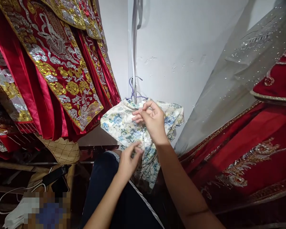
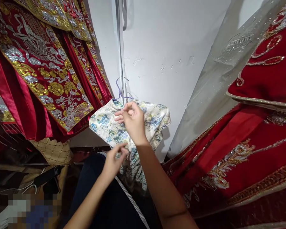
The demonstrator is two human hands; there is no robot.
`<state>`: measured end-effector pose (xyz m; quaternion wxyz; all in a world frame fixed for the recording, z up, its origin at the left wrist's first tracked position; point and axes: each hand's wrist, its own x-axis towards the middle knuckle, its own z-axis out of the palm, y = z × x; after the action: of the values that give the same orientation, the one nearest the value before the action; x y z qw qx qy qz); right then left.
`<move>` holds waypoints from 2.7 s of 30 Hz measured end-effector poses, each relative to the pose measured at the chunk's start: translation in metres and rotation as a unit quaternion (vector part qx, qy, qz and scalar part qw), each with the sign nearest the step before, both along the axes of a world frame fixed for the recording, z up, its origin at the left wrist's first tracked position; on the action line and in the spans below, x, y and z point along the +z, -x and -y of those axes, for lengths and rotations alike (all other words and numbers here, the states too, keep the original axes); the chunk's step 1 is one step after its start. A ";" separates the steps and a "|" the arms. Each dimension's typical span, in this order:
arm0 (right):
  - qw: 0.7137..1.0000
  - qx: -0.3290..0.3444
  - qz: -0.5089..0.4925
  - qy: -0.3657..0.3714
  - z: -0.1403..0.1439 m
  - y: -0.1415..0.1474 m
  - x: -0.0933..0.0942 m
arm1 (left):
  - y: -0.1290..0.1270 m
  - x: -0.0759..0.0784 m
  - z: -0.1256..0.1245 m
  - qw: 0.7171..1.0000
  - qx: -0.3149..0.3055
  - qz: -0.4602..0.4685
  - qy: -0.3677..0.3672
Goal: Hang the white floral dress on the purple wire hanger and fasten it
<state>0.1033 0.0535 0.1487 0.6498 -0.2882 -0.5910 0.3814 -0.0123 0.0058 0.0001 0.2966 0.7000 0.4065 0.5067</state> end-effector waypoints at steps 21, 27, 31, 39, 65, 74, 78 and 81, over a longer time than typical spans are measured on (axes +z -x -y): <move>0.999 0.003 -0.038 -0.029 -0.007 -0.023 -0.016 | 0.011 0.147 -0.070 0.934 0.029 -0.191 -0.300; 0.997 -0.063 -0.038 0.011 -0.028 -0.027 -0.049 | 0.028 0.170 -0.071 0.927 0.169 0.011 -0.335; 0.998 -0.026 -0.023 0.047 -0.021 -0.029 -0.054 | 0.052 0.185 -0.070 0.942 0.155 0.031 -0.297; 0.996 0.055 0.063 -0.013 -0.022 0.003 -0.007 | 0.033 0.163 -0.053 0.947 0.102 -0.113 -0.283; 0.885 -0.077 -0.377 0.261 0.031 -0.037 -0.188 | 0.046 -0.060 -0.034 0.766 0.070 0.594 0.236; 0.873 -0.022 -0.397 0.283 0.028 -0.061 -0.205 | 0.024 -0.024 -0.011 0.823 -0.023 0.538 0.182; 0.900 0.015 -0.299 0.316 0.036 -0.042 -0.193 | 0.003 -0.004 0.005 0.854 -0.044 0.490 0.171; 0.944 -0.009 -0.153 0.291 0.045 -0.021 -0.181 | -0.009 0.012 0.019 0.901 -0.060 0.393 0.174</move>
<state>0.1239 0.0088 -0.0321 0.6237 -0.4081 -0.3454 0.5702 -0.0035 -0.0136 0.0123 0.5791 0.4045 0.2955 0.6431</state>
